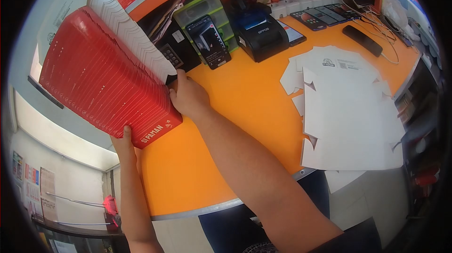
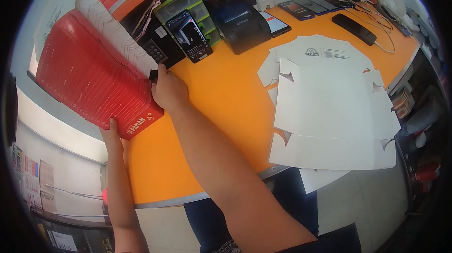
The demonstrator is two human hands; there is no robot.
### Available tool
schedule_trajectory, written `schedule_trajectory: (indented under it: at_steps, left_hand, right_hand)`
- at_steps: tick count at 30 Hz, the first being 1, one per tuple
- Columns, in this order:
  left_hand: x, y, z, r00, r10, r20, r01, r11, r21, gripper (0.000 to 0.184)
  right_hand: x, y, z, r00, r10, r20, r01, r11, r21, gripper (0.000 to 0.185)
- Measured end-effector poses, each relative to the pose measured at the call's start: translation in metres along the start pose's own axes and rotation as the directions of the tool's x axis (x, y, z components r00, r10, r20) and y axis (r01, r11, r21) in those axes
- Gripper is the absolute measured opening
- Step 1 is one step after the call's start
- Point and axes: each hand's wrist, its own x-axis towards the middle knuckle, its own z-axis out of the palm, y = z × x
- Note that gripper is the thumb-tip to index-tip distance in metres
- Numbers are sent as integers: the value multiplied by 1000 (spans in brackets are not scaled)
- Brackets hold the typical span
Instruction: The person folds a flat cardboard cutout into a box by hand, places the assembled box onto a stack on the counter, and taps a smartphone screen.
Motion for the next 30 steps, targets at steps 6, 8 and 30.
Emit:
schedule_trajectory:
  at_steps: [6,8,30]
  left_hand:
    - [0,-1,-1,1000,-11,-13,11,1000,15,94]
    - [-1,0,-1,1000,-14,-13,14,1000,17,95]
    - [0,-1,-1,1000,-9,-7,9,1000,16,93]
  right_hand:
    - [0,1,1,1000,-19,-10,19,1000,7,57]
    - [0,1,1,1000,-12,-5,12,1000,9,57]
    - [1,1,3,1000,-5,-9,5,1000,2,55]
